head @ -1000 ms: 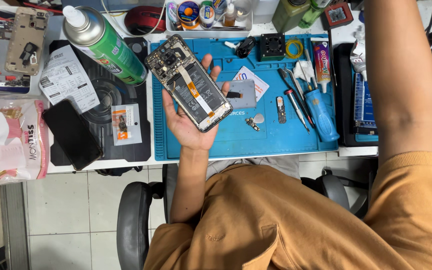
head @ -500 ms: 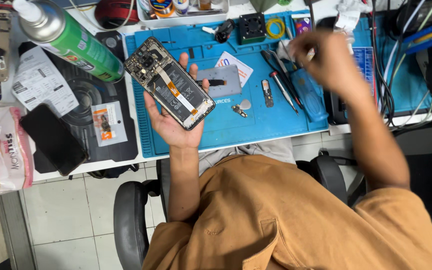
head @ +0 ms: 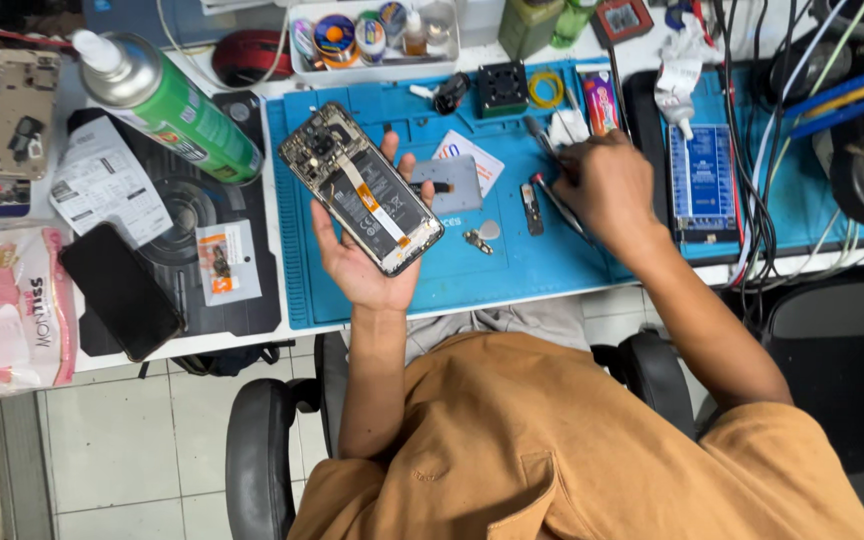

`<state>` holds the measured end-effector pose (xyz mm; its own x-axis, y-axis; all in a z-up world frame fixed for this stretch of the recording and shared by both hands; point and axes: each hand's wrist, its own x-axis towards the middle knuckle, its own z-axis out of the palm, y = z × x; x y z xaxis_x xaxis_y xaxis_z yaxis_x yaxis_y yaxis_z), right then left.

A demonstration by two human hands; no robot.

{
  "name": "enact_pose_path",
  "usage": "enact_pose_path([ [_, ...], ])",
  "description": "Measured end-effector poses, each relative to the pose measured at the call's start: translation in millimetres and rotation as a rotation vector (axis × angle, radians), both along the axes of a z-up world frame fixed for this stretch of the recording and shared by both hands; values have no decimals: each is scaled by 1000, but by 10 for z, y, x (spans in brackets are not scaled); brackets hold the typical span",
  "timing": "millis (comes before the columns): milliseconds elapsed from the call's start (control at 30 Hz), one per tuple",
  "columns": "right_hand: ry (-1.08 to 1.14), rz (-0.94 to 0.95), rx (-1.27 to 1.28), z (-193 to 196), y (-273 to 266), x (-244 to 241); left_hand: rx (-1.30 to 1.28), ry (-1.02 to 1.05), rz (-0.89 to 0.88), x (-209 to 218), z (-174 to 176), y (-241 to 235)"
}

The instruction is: The person disassembles a smartphone, removes the battery and internal components, and uses a screwdriver to unscrew parts. The person then handles a small plastic bag containing screws.

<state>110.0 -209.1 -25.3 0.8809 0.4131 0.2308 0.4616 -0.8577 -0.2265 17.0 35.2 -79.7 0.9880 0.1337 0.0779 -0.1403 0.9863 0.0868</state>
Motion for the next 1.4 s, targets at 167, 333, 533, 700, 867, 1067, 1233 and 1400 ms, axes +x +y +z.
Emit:
enact_pose_path([
  [167,158,25,476,222,-55,388,-6,7,24,81,-28,68],
  [333,-249,263,473,204,243,1029,-40,-30,5,165,18,32],
  [533,-224,164,163,-3,503,1444,-12,-130,19,242,139,43],
  [700,-257,230,158,-120,426,1491,40,-121,33,303,181,37],
  [867,-290,218,299,-6,328,1457,74,-218,40,391,253,-12],
  [1067,83,147,704,213,148,826,187,-273,148,446,374,-110],
  [1233,169,130,721,293,83,58,262,-306,253,465,470,-210],
  [1400,34,344,640,277,168,-497,261,-318,262,483,553,-314],
])
